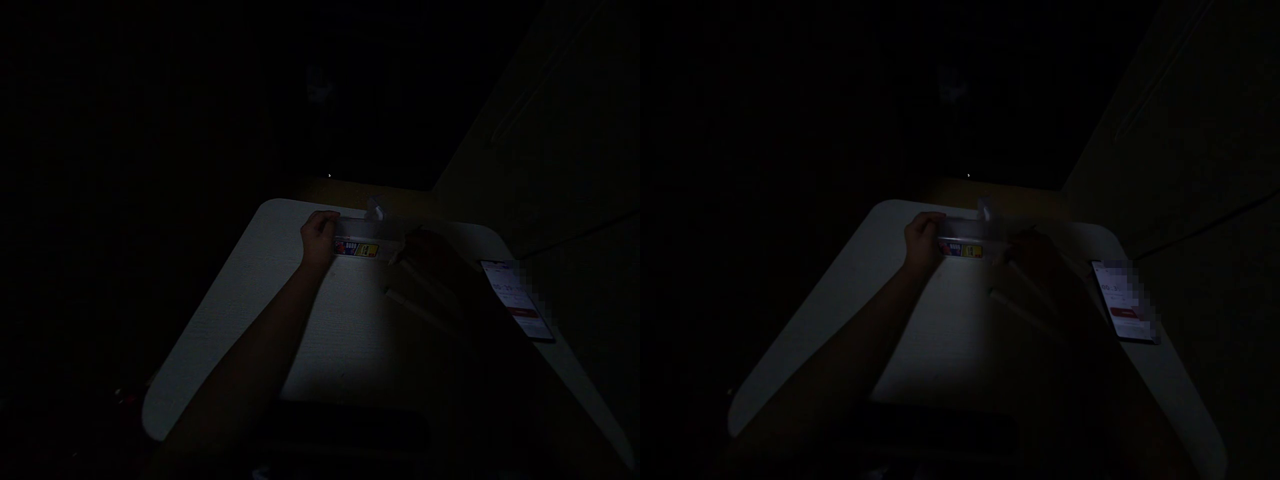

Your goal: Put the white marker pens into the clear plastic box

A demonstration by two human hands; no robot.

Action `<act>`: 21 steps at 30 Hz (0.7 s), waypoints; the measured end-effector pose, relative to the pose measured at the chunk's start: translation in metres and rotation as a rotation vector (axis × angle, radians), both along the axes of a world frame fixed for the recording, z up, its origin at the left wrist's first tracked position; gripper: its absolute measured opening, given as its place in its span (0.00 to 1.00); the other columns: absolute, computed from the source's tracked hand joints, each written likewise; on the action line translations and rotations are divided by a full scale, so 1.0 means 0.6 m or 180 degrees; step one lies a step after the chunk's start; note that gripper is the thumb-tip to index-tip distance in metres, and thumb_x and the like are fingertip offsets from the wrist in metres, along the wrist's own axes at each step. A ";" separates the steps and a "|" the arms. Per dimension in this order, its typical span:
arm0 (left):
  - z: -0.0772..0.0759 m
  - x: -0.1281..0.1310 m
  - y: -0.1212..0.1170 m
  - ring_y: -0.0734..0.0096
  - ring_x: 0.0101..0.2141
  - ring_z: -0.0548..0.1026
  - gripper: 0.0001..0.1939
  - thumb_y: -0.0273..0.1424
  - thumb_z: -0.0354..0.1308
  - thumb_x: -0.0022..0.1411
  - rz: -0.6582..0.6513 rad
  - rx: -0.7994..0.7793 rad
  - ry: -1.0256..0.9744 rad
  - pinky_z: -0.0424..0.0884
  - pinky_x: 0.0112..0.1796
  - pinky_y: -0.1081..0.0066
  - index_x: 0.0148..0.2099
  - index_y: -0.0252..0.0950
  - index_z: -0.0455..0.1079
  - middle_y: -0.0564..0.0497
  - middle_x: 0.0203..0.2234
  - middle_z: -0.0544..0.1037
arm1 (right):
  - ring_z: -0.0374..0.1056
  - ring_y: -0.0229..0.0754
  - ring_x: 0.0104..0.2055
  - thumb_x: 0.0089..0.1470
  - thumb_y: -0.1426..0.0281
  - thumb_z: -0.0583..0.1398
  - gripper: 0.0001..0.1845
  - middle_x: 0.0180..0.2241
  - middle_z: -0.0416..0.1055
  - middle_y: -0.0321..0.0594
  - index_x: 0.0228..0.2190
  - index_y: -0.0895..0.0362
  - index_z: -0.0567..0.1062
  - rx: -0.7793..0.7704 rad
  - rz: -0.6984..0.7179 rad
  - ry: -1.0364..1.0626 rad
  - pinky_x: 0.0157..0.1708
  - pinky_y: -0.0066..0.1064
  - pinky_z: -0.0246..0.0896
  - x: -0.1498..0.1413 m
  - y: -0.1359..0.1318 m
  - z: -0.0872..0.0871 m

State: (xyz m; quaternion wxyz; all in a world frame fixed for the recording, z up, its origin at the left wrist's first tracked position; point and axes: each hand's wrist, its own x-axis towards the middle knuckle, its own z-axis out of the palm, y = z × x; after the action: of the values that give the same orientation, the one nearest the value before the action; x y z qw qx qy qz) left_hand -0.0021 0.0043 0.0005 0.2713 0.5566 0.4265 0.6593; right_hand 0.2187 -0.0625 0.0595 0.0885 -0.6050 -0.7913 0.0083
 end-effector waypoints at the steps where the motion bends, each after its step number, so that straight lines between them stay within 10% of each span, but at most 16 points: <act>1: -0.001 0.000 0.001 0.70 0.35 0.72 0.09 0.28 0.50 0.51 -0.0018 0.0012 -0.0003 0.68 0.40 0.69 0.30 0.36 0.72 0.52 0.29 0.74 | 0.66 0.39 0.43 0.55 0.63 0.54 0.17 0.44 0.68 0.42 0.43 0.60 0.69 -0.0050 0.0012 0.0003 0.43 0.38 0.63 0.006 -0.001 0.003; 21: -0.001 -0.001 0.002 0.70 0.35 0.73 0.09 0.28 0.50 0.51 0.0007 0.0002 0.0075 0.68 0.41 0.69 0.31 0.36 0.72 0.52 0.29 0.74 | 0.66 0.44 0.48 0.55 0.69 0.49 0.19 0.46 0.70 0.47 0.44 0.61 0.73 -0.0056 -0.0054 0.0225 0.49 0.33 0.58 0.032 0.008 0.001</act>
State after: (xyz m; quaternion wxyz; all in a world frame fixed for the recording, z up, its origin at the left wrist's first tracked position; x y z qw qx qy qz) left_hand -0.0029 0.0054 -0.0004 0.2653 0.5639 0.4301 0.6531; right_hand 0.2377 -0.0577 0.0601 0.1111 -0.6117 -0.7824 0.0359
